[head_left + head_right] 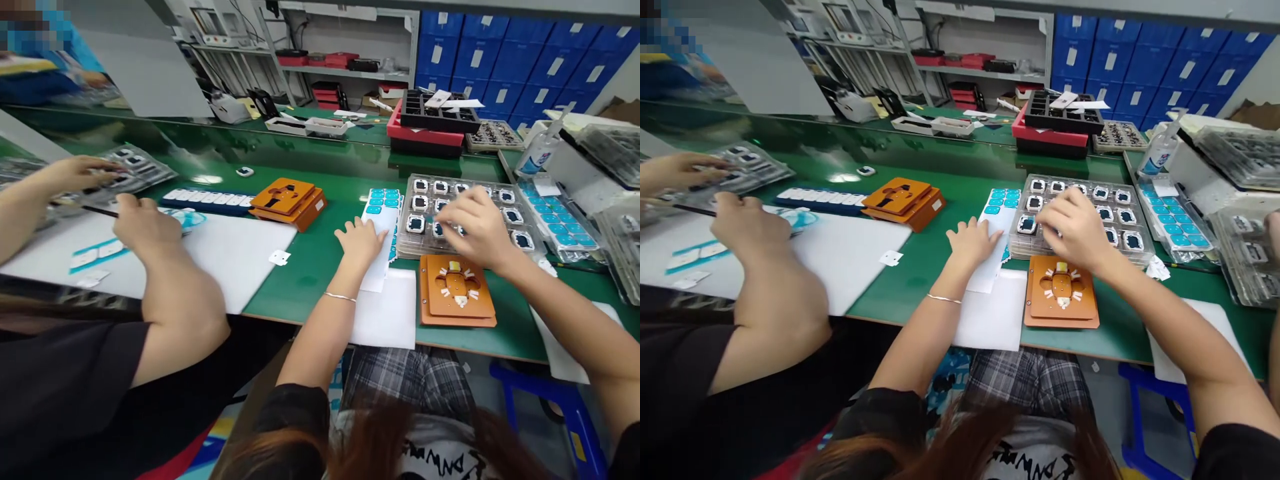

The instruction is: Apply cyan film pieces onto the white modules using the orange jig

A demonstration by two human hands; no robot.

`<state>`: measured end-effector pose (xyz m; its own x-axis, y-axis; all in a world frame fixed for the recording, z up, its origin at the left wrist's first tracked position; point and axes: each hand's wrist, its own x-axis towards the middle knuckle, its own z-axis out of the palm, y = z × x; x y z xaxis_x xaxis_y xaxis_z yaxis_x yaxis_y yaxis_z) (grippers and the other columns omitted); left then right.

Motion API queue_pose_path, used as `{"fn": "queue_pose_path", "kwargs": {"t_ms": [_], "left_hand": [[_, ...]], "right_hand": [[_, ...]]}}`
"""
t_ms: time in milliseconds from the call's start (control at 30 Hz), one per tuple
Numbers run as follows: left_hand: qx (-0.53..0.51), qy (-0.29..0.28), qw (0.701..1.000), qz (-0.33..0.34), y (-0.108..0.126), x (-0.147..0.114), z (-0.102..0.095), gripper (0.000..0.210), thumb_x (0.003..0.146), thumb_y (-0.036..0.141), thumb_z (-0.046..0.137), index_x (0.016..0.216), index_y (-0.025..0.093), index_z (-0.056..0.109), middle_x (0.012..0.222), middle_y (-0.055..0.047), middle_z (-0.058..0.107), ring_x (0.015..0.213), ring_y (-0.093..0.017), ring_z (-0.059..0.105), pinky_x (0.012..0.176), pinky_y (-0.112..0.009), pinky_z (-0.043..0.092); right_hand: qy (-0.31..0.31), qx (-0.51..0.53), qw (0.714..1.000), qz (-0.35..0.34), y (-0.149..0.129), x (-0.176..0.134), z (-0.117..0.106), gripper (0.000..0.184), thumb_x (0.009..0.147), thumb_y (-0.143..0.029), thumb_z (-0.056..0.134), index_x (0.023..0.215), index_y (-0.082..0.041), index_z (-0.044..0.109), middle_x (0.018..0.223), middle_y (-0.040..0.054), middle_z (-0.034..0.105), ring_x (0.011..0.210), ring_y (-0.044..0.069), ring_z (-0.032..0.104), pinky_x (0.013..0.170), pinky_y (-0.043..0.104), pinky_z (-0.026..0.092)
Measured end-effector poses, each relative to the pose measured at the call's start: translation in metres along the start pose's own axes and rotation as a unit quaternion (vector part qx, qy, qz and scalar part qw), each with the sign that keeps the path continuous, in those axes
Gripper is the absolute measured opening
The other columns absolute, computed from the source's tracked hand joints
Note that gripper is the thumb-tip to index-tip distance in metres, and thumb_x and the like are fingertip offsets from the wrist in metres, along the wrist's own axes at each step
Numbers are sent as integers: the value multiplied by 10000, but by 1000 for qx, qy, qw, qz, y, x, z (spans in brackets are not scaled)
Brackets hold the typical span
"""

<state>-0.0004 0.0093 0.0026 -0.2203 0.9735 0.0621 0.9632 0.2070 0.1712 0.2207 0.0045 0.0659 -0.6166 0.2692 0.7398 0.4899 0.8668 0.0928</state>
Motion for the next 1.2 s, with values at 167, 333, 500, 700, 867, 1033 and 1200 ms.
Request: {"fn": "queue_pose_path", "kwargs": {"t_ms": [167,333,500,700,867,1033,1200], "left_hand": [[-45,98,993,46,9,-16,-10,375,972,336,391,1193,170,644,1337,-160,588,1193,-379,511,919,-524,400],[-148,318,896,274,18,-32,-9,238,948,289,480,826,207,666,995,-70,736,972,-273,606,833,-446,372],[-181,367,774,483,24,-44,-9,147,896,238,584,759,207,628,948,-15,748,930,-215,588,826,-401,380],[-157,291,750,573,23,-49,-10,207,927,299,535,794,238,682,955,-1,758,930,-212,588,885,-432,374],[-210,189,723,631,24,-53,-13,237,957,368,513,911,222,694,955,-8,760,967,-219,577,876,-416,376],[-222,98,713,658,28,-59,-8,346,977,465,455,948,227,704,978,-16,763,1020,-230,577,927,-430,347],[-204,99,714,663,29,-60,-4,380,974,491,439,952,221,705,1035,-31,759,1050,-244,583,947,-444,335]], "right_hand": [[-13,62,998,2,-30,-57,-31,314,793,-66,597,1030,-246,699,856,42,723,813,244,548,689,413,495],[-73,142,987,-23,-34,-81,-33,266,827,-66,581,1031,-215,666,911,41,742,836,219,591,712,392,515],[-103,98,989,-37,-34,-81,-38,203,842,-103,595,1003,-194,678,934,52,744,865,225,600,702,390,475],[-112,32,991,-62,-41,-77,-46,155,831,-99,609,926,-194,688,844,39,728,809,210,577,677,377,433],[-130,39,989,-60,-42,-76,-45,137,864,-133,572,853,-223,674,837,29,729,796,202,561,676,369,431],[-136,70,987,-52,-41,-76,-44,144,864,-116,545,861,-189,669,809,38,725,750,194,567,661,361,442],[-128,108,985,-37,-39,-77,-43,169,850,-94,540,925,-175,667,831,37,742,789,201,592,698,366,462]]}}
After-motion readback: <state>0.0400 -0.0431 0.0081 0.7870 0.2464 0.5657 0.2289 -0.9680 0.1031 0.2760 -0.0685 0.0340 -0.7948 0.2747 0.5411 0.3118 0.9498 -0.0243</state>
